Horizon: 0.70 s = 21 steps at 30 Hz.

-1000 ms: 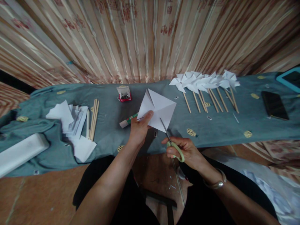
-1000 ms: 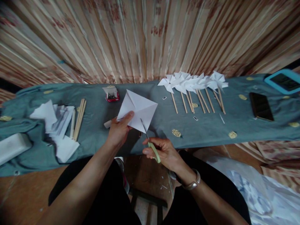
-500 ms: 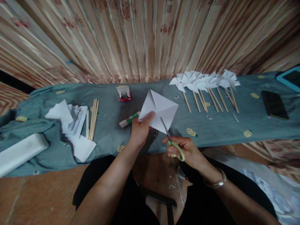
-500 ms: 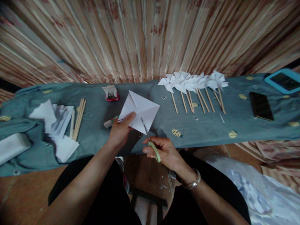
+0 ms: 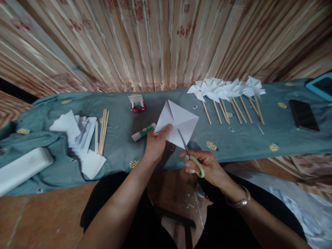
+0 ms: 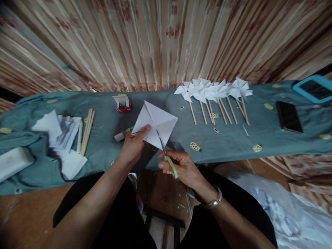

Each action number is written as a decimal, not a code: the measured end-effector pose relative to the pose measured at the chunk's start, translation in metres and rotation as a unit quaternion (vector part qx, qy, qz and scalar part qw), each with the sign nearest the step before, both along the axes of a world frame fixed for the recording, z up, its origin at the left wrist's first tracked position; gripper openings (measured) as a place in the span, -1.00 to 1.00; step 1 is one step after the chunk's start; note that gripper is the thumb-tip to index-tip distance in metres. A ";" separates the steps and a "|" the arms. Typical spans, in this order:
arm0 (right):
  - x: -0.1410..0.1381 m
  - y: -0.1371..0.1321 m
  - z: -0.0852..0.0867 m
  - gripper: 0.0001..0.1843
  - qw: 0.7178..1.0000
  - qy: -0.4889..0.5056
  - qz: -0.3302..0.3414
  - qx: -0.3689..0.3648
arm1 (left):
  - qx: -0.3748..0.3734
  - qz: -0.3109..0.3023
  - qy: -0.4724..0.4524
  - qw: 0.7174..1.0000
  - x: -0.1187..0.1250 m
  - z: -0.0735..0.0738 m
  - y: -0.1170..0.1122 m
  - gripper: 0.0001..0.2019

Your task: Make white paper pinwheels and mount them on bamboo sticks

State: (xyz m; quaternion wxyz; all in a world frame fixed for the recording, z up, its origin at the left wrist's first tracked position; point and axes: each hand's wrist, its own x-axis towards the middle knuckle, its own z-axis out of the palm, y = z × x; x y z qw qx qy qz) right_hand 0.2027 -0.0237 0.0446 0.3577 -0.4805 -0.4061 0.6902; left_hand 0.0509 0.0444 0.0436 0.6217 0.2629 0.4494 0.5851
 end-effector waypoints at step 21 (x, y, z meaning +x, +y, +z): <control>0.000 -0.001 -0.002 -0.57 1.000 0.006 -0.011 -0.002 | 0.004 -0.010 0.024 1.000 0.000 0.000 -0.001 -0.81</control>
